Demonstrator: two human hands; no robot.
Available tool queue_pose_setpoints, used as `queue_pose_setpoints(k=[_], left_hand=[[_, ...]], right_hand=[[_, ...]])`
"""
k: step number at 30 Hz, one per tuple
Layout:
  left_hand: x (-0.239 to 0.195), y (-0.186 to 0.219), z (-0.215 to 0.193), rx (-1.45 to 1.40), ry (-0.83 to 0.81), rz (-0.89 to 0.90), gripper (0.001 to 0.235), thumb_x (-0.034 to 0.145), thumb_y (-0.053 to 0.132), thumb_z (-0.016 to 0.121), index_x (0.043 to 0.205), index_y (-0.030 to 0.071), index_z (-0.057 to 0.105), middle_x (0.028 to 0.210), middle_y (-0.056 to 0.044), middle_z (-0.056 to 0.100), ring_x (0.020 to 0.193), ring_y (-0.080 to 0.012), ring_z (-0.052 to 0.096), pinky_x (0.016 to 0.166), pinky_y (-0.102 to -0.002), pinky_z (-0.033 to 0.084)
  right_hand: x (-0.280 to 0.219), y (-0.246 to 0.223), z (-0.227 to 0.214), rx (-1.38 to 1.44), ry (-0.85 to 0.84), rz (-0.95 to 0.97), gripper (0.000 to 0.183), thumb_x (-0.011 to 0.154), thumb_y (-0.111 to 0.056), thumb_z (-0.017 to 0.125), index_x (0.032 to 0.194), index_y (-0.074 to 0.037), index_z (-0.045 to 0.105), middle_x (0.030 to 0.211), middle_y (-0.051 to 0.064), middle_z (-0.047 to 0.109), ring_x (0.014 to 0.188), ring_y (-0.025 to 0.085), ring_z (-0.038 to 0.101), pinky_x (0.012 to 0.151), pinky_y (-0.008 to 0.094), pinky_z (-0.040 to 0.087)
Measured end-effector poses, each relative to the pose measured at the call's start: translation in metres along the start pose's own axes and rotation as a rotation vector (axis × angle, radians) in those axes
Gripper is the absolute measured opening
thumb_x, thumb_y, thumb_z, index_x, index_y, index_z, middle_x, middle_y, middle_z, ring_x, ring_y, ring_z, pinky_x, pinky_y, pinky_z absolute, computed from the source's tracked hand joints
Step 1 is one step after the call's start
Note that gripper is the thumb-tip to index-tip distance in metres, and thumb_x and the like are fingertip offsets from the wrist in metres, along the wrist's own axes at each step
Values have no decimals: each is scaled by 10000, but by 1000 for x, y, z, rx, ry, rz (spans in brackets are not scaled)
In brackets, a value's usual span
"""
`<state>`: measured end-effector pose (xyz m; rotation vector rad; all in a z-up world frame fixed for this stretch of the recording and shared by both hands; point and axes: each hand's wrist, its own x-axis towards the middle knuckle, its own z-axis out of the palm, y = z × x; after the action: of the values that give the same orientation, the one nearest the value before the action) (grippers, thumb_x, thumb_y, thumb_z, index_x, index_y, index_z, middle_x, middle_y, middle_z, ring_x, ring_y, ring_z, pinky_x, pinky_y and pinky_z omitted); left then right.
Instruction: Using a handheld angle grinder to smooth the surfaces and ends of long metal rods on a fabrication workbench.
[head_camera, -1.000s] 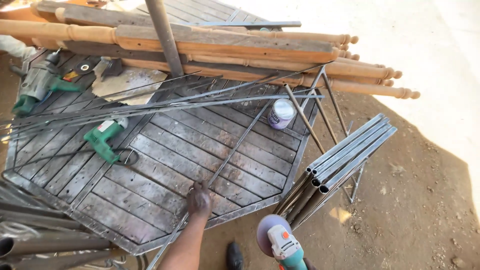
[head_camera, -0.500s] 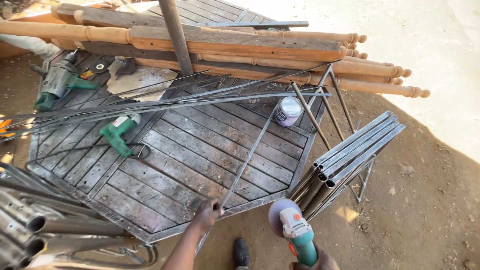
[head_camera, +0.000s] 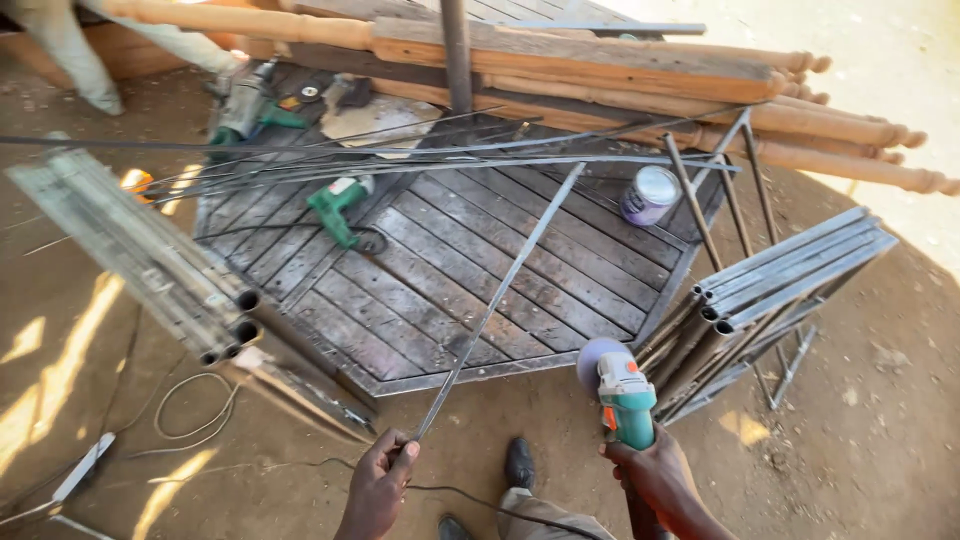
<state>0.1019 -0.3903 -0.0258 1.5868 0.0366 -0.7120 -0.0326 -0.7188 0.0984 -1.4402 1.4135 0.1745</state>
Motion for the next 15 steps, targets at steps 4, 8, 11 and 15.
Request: queue_pose_setpoints(k=[4, 8, 11, 15], left_hand=[[-68, 52, -28, 244, 189, 65, 207, 942, 199, 699, 779, 77, 664, 628, -17, 404, 591, -146, 392, 558, -304, 331], [-127, 91, -67, 203, 293, 154, 178, 840, 229, 753, 779, 63, 765, 532, -45, 522, 504, -155, 450, 496, -283, 322], [-171, 134, -102, 236, 434, 647, 197, 899, 315, 692, 800, 148, 728, 591, 66, 526, 518, -47, 429, 482, -195, 314], [-148, 149, -263, -176, -265, 735, 327, 1048, 286, 638, 1239, 23, 674, 622, -105, 514, 433, -224, 506, 363, -363, 436]], right_hand=[[-16, 11, 15, 36, -4, -27, 341, 720, -86, 833, 1007, -15, 663, 672, 184, 670, 536, 256, 589, 556, 376, 467], [-45, 21, 26, -18, 5, -45, 337, 732, -129, 828, 1015, -36, 670, 665, 185, 704, 548, 257, 622, 575, 371, 478], [-56, 37, 34, 44, -22, -69, 355, 718, -98, 842, 1007, -27, 649, 699, 160, 668, 545, 257, 626, 532, 372, 488], [-73, 51, 43, 1, -28, -72, 413, 731, -119, 851, 1087, -35, 659, 737, 170, 697, 572, 262, 643, 569, 377, 503]])
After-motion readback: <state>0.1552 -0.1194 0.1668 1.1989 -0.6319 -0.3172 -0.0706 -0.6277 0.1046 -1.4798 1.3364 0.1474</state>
